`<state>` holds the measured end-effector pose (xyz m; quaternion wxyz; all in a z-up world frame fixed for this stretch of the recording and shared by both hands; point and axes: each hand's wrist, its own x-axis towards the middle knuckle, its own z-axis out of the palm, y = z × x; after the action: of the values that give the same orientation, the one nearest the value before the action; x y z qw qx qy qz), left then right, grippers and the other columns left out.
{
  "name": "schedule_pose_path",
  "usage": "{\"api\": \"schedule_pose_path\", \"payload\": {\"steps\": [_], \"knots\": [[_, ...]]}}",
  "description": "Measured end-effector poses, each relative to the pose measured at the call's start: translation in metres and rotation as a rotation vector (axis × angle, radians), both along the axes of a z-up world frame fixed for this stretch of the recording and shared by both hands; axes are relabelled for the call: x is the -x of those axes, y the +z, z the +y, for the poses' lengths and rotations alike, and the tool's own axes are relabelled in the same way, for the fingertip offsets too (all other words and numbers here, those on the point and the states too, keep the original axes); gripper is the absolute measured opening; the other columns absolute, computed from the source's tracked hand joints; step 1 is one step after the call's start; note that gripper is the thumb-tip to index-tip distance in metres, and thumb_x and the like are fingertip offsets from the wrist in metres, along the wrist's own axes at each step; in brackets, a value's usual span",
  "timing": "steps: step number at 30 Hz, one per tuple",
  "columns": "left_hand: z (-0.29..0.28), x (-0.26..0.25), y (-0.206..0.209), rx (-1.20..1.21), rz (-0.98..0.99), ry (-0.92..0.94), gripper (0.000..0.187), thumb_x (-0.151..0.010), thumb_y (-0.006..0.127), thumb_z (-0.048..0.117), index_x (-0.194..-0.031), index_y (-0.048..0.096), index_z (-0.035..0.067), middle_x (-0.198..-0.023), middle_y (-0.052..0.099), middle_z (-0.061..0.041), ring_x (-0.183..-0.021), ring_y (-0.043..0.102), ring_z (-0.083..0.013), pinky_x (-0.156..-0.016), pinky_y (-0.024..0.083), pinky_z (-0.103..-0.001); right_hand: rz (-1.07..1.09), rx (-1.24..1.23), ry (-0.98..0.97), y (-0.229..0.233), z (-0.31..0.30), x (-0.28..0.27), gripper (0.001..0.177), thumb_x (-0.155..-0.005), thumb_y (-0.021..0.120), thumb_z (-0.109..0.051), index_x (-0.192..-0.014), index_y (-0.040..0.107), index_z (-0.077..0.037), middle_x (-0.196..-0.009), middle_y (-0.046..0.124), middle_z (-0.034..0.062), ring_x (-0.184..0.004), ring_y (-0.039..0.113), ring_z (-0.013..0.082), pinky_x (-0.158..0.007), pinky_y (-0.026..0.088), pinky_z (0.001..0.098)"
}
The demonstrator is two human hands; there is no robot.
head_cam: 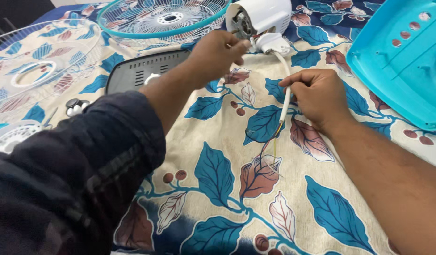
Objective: The person disassembles a small electric fan by removing screws from the back cover with a screwdriver, then detaches the internal switch and power cord. The person then twists and ties the exposed wires together.
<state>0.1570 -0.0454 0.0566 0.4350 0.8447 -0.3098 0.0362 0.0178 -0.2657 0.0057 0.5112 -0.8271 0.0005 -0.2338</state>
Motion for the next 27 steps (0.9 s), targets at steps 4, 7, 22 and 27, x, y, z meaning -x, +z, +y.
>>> {"api": "schedule_pose_path", "payload": {"steps": [4,7,22,27], "knots": [[0.011,0.075,0.005,-0.149,0.336,-0.231,0.062,-0.097,0.053,0.055,-0.122,0.07,0.002,-0.094,0.082,-0.01,-0.063,0.07,-0.0179,-0.063,0.06,-0.032,0.033,0.184,-0.052,0.004,0.004,0.006,0.023,-0.091,0.066,-0.011,-0.106,0.083,-0.012,-0.078,0.076,0.0046,-0.06,0.06,0.0077,-0.055,0.046,0.0265],[0.026,0.113,0.006,-0.294,0.47,-0.378,0.062,-0.095,0.055,0.054,-0.125,0.071,0.003,-0.097,0.082,-0.003,-0.071,0.072,-0.0113,-0.064,0.06,-0.029,0.019,0.262,-0.034,0.004,0.007,0.009,0.023,-0.091,0.069,-0.016,-0.11,0.082,-0.016,-0.079,0.076,0.0046,-0.061,0.061,0.0084,-0.056,0.047,0.0275],[0.104,0.156,0.0,-0.205,0.268,0.229,0.03,-0.09,0.074,0.034,-0.086,0.081,0.005,-0.075,0.076,-0.007,-0.062,0.063,-0.0143,-0.059,0.051,-0.034,-0.044,0.666,-0.004,-0.005,0.01,0.003,0.029,-0.086,0.077,-0.029,-0.114,0.081,-0.027,-0.098,0.072,0.007,-0.076,0.069,0.0238,-0.071,0.054,0.0358],[0.123,0.171,-0.017,-0.186,0.088,0.3,0.03,-0.083,0.076,0.037,-0.095,0.082,0.01,-0.084,0.08,-0.009,-0.072,0.075,-0.0186,-0.07,0.057,-0.032,-0.041,0.768,-0.018,-0.006,0.012,0.0,0.024,-0.085,0.078,-0.033,-0.107,0.084,-0.026,-0.096,0.071,0.0079,-0.081,0.069,0.0266,-0.074,0.054,0.0386]]}}
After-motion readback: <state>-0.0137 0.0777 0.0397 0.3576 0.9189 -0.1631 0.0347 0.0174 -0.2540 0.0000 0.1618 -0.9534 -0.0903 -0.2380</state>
